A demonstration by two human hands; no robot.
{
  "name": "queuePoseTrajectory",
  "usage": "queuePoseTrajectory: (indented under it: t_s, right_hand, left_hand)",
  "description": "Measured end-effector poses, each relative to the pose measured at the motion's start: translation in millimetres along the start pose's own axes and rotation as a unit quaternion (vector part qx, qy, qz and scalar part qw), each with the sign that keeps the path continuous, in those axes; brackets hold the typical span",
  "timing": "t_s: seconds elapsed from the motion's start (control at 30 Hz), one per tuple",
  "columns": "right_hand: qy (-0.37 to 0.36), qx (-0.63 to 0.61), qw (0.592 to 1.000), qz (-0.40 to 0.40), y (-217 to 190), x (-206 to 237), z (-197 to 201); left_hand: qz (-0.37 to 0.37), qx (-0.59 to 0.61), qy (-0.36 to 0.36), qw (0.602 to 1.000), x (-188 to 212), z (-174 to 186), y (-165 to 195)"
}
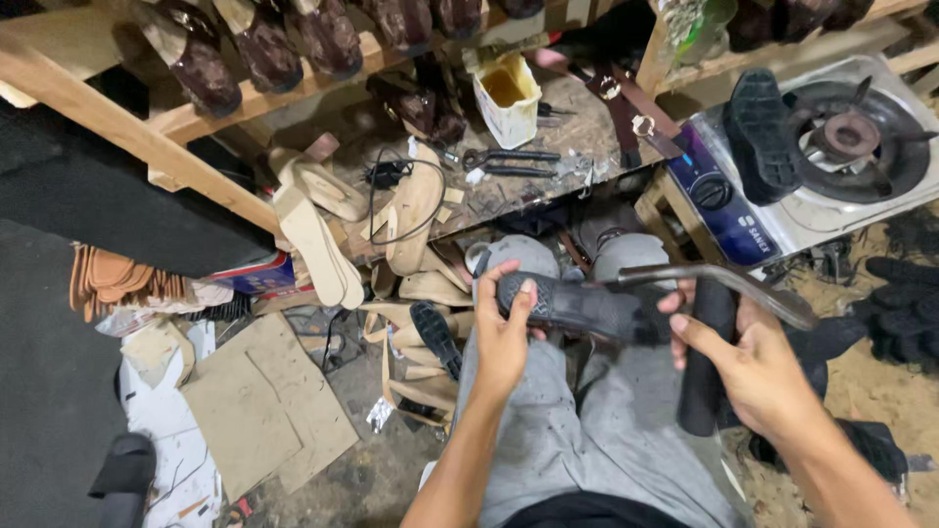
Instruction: The person sits on the floor of a shoe workshop and uses a curved horn-shaped tool to press and smooth the sole of a sandal against the shoe upper, working around the edges. They turn the sandal over, press the black rubber sole into place, and handle other lasts and finished shoes on the shelf above.
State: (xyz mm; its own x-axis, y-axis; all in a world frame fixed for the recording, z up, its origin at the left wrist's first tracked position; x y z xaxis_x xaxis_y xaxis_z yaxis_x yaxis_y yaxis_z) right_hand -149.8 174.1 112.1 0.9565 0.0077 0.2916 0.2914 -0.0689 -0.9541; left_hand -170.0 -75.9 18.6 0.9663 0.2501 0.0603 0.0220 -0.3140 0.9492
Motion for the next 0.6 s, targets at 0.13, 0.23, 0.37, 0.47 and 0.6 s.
queuePoseTrajectory:
  t_s: [0.13,0.23,0.37,0.47,0.6]
  right_hand:
    - [0.008,0.037,0.993,0.115,-62,22,23]
    - [0.017,0.035,0.962,0.27,-72,51,39]
    - [-0.024,-0.083,0.887,0.454,-42,69,17]
    - [-0.048,-0.024,0.912,0.406,-12,30,-35]
    - [0.038,0.207,0.978,0.009,30,-12,-38]
  left_hand:
    - [-0.111,-0.029,-0.037,0.993,-28,-5,15]
    - [-0.107,-0.028,-0.039,0.993,-42,-6,9]
    - [-0.096,-0.027,-0.04,0.994,-40,-5,0]
    - [-0.099,-0.029,-0.037,0.994,-39,-4,2]
    - [-0.086,-0.066,-0.035,0.993,-42,-4,5]
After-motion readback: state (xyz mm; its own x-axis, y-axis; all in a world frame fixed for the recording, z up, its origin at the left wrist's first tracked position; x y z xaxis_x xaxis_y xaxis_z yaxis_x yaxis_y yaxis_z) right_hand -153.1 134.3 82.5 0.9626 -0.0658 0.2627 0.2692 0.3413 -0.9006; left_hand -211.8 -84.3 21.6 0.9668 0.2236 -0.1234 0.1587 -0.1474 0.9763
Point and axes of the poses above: each hand's wrist, its own x-axis away from the middle knuckle, its own z-axis out of the back of the hand, y = z × x, the point moved 7 cm from there along -x, towards the middle knuckle, and after that the axes turned 3 degrees about -z, right-handed, at the moved point
